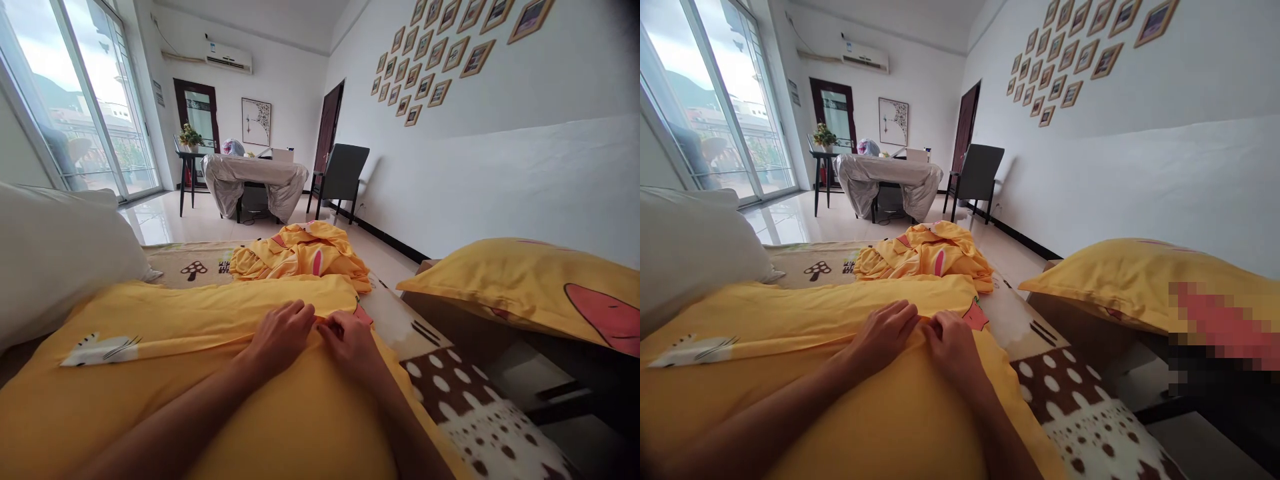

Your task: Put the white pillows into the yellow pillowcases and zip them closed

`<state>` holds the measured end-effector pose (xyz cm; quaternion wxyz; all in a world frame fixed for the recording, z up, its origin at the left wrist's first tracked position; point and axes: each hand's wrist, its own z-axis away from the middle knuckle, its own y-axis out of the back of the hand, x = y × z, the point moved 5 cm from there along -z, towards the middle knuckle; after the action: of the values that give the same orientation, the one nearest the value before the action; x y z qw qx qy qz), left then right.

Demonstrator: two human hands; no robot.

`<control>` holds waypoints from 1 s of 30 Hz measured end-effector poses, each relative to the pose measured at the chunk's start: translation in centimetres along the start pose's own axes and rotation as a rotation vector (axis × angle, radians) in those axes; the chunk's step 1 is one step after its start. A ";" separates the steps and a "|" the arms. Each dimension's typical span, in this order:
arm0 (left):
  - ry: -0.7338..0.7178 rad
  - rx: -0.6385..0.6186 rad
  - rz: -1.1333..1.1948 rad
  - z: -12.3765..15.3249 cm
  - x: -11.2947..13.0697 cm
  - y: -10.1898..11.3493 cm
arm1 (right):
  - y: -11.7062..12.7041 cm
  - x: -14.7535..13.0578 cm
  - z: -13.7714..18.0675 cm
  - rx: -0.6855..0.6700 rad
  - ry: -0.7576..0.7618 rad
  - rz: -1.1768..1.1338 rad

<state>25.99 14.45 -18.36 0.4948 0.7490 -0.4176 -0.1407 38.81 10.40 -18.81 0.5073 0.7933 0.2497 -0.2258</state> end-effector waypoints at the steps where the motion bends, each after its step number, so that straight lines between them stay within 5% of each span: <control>1: -0.023 0.018 -0.023 0.0 0.1 0.1 | -0.1 -0.2 0.1 -0.005 0.007 -0.034; 9: 0.050 -0.090 -0.044 0.4 -0.2 -0.6 | 2.4 1.9 -0.6 -0.029 -0.107 0.053; 17: 0.062 -0.068 -0.007 0.4 -0.6 -0.8 | 4.3 4.4 -1.0 -0.075 -0.151 0.157; 23: -0.011 -0.042 -0.050 0.5 -0.2 -0.7 | 3.9 3.5 -0.7 -0.140 -0.056 0.258; 30: -0.076 -0.034 -0.174 0.6 0.3 -0.6 | 3.4 4.7 -1.2 -0.097 -0.206 0.289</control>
<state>26.08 13.89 -19.08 0.4771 0.7680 -0.3670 -0.2187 44.64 11.02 -18.90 0.5951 0.7682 0.0905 -0.2180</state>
